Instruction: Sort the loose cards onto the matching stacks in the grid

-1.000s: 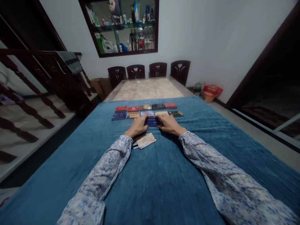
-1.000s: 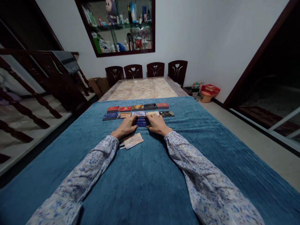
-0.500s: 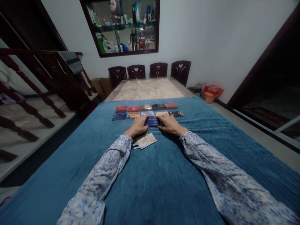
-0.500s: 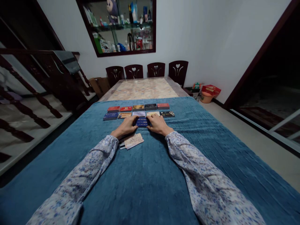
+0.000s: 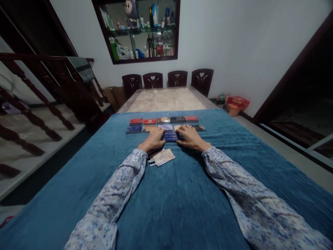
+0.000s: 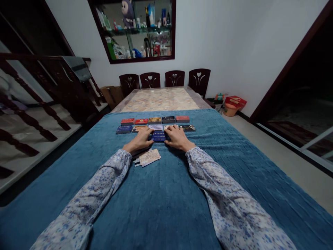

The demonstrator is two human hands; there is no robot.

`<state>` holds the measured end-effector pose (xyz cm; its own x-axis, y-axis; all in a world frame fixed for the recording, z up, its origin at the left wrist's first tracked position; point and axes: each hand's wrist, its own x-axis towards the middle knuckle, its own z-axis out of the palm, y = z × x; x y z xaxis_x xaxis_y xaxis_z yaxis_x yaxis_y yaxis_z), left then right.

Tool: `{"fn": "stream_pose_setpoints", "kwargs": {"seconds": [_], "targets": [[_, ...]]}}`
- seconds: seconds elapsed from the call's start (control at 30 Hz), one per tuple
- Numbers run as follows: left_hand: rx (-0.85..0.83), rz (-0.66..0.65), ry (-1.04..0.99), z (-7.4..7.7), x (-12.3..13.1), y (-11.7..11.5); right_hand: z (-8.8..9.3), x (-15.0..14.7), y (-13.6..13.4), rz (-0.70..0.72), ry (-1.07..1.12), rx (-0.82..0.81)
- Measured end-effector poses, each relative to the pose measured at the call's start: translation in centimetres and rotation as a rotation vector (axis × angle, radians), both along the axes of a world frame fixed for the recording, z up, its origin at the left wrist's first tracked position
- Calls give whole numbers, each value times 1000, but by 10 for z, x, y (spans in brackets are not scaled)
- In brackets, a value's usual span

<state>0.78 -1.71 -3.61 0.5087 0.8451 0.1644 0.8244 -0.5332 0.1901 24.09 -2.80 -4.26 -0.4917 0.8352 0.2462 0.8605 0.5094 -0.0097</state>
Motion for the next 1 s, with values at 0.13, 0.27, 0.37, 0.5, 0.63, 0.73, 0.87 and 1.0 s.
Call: {"fn": "stream_pose_setpoints", "kwargs": {"seconds": [0.13,0.27,0.37,0.5,0.63,0.73,0.87,1.0], "targets": [[1,-45,-51,-3,-4,3,0,1,1,-5,-2,-10],[10,-78,-77,-5,-8,4,1,1,3,5,-15,-24],[20,-88,-76,-4,-11,5,3,-1,3,15,-26,-42],[15,-71,-14,-2,-17,7,10,-7,2,28,-43,-65],[-9,-66,-50,4,-29,5,21,-18,2,54,-67,-82],[-37,-51,-63,10,-41,1,28,-30,3,75,-78,-95],[-71,29,20,18,-54,-5,35,-49,7,87,-86,-114],[-60,94,72,24,-69,-7,39,-69,14,116,-77,-114]]}}
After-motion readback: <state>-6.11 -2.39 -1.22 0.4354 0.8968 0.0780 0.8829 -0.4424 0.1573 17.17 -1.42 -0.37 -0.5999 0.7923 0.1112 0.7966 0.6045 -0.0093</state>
